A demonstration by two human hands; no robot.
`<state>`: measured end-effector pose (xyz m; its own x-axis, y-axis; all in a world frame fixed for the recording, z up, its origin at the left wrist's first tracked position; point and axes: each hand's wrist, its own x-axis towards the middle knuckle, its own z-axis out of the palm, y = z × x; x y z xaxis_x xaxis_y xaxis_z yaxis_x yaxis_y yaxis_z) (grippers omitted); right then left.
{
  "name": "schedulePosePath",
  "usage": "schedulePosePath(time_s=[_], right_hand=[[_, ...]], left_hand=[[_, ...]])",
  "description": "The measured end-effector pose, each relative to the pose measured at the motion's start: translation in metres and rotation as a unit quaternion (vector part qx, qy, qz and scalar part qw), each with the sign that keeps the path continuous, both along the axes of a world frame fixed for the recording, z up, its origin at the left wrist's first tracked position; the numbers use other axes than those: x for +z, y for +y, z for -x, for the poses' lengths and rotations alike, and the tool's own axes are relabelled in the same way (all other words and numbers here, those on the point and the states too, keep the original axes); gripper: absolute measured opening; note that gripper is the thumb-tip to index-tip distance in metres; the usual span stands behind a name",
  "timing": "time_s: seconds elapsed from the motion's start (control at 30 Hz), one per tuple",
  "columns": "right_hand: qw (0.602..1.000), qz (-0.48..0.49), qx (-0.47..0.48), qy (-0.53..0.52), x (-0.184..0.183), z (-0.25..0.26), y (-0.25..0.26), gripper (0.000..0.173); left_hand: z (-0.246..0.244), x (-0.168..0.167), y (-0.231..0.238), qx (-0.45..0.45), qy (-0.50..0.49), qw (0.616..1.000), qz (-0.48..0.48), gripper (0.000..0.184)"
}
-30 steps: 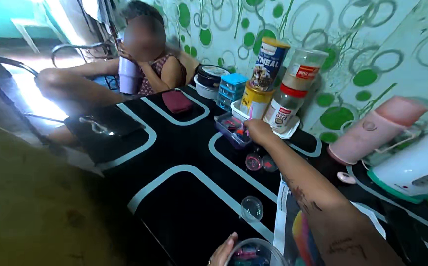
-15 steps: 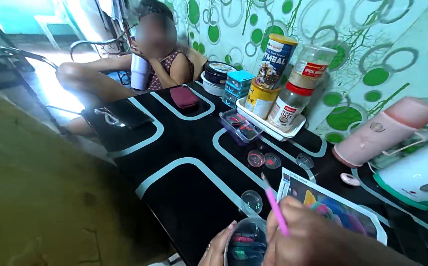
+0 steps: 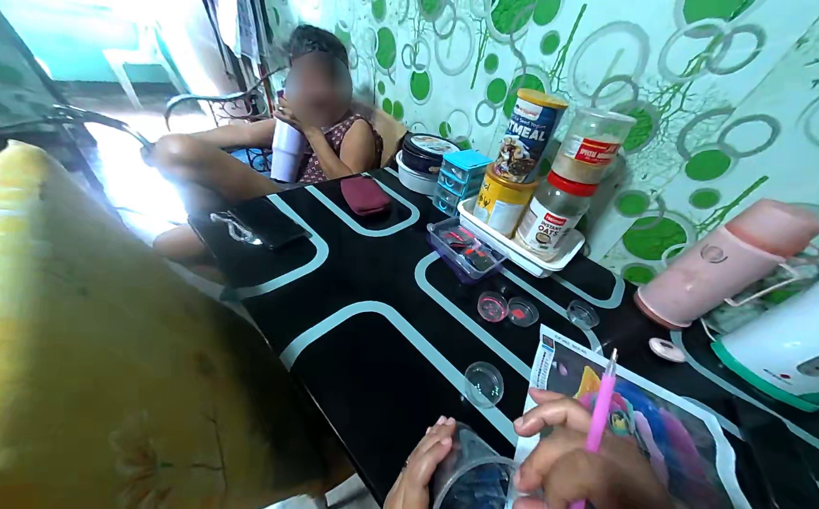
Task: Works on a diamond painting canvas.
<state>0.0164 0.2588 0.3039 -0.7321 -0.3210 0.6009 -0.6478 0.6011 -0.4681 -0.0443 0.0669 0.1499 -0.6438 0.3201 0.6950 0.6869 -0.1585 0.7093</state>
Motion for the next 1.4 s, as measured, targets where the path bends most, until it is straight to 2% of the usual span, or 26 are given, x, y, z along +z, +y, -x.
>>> schedulePosePath(time_s=[0.1,0.37,0.47,0.6,0.8,1.0,1.17,1.4], right_hand=[[0.999,-0.049,0.021,-0.012,0.002,-0.008,-0.004,0.006],[0.975,-0.216,-0.018,-0.038,-0.007,-0.023,-0.02,0.036],[0.974,-0.219,-0.021,-0.05,-0.009,-0.022,-0.018,0.037],[0.971,-0.22,-0.027,-0.087,-0.006,-0.021,-0.019,0.026],[0.984,-0.144,-0.006,-0.109,-0.008,-0.01,-0.015,0.018],[0.985,-0.123,0.017,-0.123,-0.003,-0.01,-0.016,0.02],[0.973,-0.213,-0.004,-0.089,-0.003,-0.012,-0.017,0.028],[0.965,-0.245,-0.026,-0.087,-0.003,-0.01,-0.013,0.035]], left_hand=[[0.0,-0.003,0.001,0.001,0.005,1.0,-0.008,0.063],[0.0,-0.003,0.003,0.021,0.011,1.0,-0.006,0.062],[0.001,-0.002,0.003,0.02,0.018,1.0,0.0,0.059],[-0.001,0.001,0.003,0.028,0.022,0.999,0.013,0.057],[-0.002,0.008,-0.005,-0.002,-0.012,0.999,0.042,0.075],[-0.001,0.01,-0.01,-0.019,-0.017,0.998,0.05,0.075],[-0.001,0.007,-0.007,-0.009,-0.009,0.999,0.05,0.074],[0.001,0.008,-0.006,-0.006,-0.003,0.998,0.058,0.073]])
